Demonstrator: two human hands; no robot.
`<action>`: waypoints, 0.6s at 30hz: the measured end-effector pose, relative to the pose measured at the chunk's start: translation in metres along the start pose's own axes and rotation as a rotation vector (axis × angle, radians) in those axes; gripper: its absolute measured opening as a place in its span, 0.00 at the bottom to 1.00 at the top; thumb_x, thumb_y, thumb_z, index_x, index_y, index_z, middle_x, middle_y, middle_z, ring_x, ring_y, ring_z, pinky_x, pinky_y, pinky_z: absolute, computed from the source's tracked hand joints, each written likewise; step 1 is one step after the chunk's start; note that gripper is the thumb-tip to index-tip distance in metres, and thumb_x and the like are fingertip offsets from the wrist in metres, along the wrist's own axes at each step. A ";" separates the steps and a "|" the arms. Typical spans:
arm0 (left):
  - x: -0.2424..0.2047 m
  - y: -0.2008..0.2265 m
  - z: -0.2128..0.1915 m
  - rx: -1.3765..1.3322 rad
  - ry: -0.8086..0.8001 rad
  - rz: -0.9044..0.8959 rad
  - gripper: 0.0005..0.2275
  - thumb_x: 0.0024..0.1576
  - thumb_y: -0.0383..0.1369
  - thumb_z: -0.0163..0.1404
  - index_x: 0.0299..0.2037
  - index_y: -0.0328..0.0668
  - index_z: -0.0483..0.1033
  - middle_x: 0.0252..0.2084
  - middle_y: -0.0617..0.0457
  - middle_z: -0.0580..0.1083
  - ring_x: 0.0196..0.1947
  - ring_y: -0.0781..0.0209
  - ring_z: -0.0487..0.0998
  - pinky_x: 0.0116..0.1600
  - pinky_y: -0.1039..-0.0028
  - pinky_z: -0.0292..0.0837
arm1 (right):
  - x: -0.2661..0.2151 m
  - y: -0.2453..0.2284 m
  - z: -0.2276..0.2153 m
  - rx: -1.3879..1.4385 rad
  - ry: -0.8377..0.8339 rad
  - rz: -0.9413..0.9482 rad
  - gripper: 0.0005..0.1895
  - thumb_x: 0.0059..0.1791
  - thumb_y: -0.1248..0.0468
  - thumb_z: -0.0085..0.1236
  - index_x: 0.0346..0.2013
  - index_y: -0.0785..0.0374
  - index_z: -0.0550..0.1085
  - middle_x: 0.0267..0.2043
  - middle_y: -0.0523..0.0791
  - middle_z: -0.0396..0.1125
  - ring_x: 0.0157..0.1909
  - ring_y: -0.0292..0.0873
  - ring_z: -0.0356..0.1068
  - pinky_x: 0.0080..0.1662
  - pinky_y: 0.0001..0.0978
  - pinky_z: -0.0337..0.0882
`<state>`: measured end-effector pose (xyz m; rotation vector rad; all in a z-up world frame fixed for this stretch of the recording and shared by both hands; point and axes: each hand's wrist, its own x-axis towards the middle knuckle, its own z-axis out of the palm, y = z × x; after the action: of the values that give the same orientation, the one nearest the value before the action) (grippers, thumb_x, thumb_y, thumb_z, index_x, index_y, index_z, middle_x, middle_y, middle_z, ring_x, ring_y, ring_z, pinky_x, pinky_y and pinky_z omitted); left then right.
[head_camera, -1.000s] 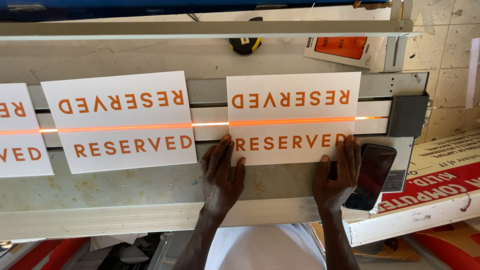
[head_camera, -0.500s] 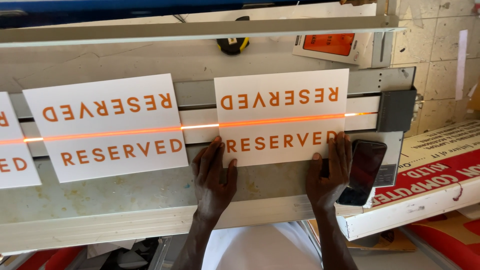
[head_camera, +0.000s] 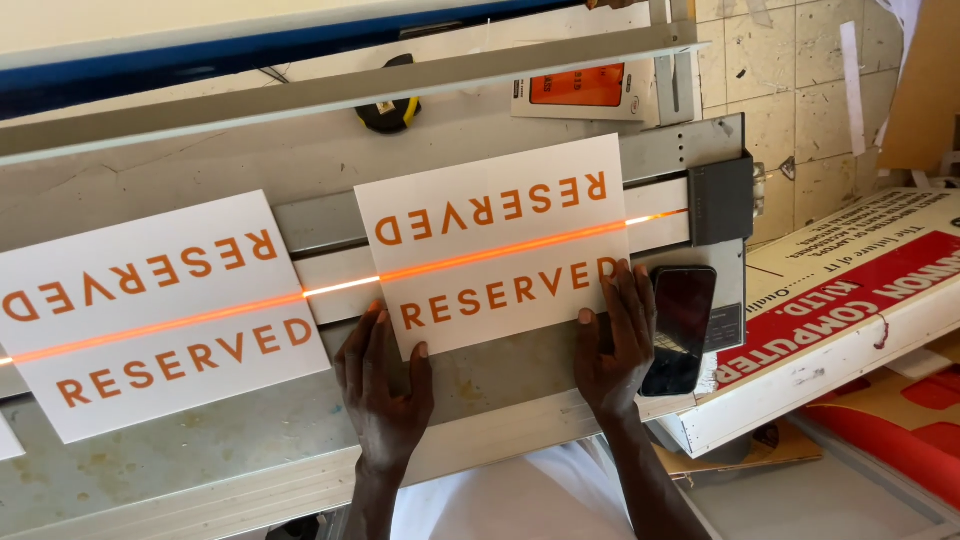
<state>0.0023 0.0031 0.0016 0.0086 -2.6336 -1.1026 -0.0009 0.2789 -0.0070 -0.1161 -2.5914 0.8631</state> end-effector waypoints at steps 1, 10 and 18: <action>0.001 0.000 0.000 0.003 0.001 0.001 0.24 0.68 0.29 0.62 0.73 0.34 0.70 0.74 0.37 0.74 0.74 0.39 0.76 0.77 0.50 0.73 | 0.001 0.000 0.000 0.003 0.001 0.000 0.22 0.66 0.61 0.54 0.74 0.69 0.72 0.80 0.56 0.65 0.87 0.65 0.58 0.84 0.66 0.63; 0.001 0.000 0.001 -0.008 0.003 0.011 0.22 0.67 0.27 0.62 0.70 0.35 0.75 0.72 0.40 0.77 0.71 0.40 0.76 0.76 0.52 0.74 | 0.002 -0.001 0.000 0.035 0.003 0.005 0.22 0.65 0.64 0.55 0.73 0.71 0.72 0.80 0.59 0.64 0.87 0.67 0.58 0.83 0.68 0.64; 0.003 0.000 0.001 0.025 -0.007 0.040 0.19 0.68 0.27 0.61 0.68 0.33 0.77 0.71 0.39 0.78 0.71 0.40 0.77 0.76 0.54 0.73 | 0.002 0.000 0.000 0.030 -0.013 -0.017 0.23 0.65 0.65 0.54 0.74 0.74 0.71 0.80 0.60 0.64 0.86 0.66 0.59 0.83 0.65 0.66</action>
<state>-0.0006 0.0035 0.0017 -0.0421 -2.6418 -1.0586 -0.0030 0.2800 -0.0062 -0.0806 -2.5864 0.8985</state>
